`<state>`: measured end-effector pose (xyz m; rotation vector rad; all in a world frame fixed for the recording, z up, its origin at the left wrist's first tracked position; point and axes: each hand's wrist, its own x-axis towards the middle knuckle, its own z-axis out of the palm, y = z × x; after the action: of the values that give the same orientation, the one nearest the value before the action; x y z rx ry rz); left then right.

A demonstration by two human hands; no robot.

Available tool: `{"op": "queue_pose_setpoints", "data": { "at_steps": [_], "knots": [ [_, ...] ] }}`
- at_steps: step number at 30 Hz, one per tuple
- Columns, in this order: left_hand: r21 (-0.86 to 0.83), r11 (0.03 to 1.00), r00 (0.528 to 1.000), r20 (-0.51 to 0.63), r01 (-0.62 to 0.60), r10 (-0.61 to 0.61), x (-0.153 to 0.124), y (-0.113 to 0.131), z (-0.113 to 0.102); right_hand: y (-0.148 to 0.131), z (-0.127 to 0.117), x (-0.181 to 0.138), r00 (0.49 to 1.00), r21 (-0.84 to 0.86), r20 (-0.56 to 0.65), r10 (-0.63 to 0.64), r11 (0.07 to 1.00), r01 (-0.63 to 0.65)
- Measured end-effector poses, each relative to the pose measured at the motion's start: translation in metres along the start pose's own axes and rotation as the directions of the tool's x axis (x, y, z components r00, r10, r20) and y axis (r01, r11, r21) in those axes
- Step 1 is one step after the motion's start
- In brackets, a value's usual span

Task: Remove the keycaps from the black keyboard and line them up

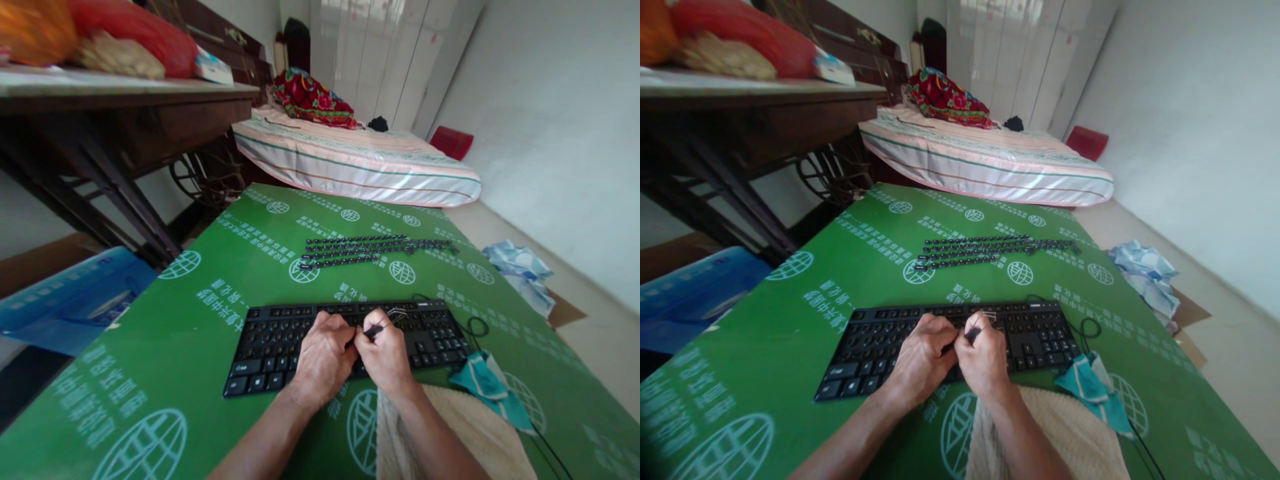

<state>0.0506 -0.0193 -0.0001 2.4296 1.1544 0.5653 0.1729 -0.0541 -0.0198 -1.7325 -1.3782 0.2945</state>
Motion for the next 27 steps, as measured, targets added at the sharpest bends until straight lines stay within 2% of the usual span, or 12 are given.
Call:
{"op": "queue_pose_setpoints", "data": {
  "at_steps": [5, 9, 12, 15, 23, 27],
  "knots": [
    [-0.030, 1.000, 1.000, 0.008, -0.003, 0.003, 0.000, 0.000, 0.000, 0.004, 0.002, 0.002, 0.999, 0.107, -0.046, 0.023, 0.994, -0.018],
    [-0.049, 0.998, 1.000, -0.010, -0.027, 0.027, -0.001, -0.001, 0.000, 0.006, 0.003, 0.003, 0.998, 0.217, -0.037, 0.055, 0.975, -0.046],
    [-0.110, 0.992, 0.998, -0.025, -0.054, 0.052, -0.003, -0.001, -0.002, 0.006, 0.003, 0.002, 0.996, 0.342, -0.017, 0.092, 0.936, -0.081],
    [-0.196, 0.980, 0.998, -0.052, -0.048, 0.039, -0.005, -0.003, -0.003, 0.004, 0.002, 0.000, 0.997, 0.402, 0.004, 0.075, 0.913, -0.070],
    [-0.403, 0.915, 0.984, -0.162, 0.001, -0.073, -0.005, -0.010, 0.002, -0.002, -0.004, -0.002, 0.999, 0.385, -0.034, 0.032, 0.923, -0.017],
    [-0.540, 0.840, 0.964, -0.197, 0.048, -0.181, -0.005, -0.014, 0.005, -0.009, -0.019, 0.001, 0.998, 0.289, -0.062, 0.023, 0.957, -0.004]
  ]
}}
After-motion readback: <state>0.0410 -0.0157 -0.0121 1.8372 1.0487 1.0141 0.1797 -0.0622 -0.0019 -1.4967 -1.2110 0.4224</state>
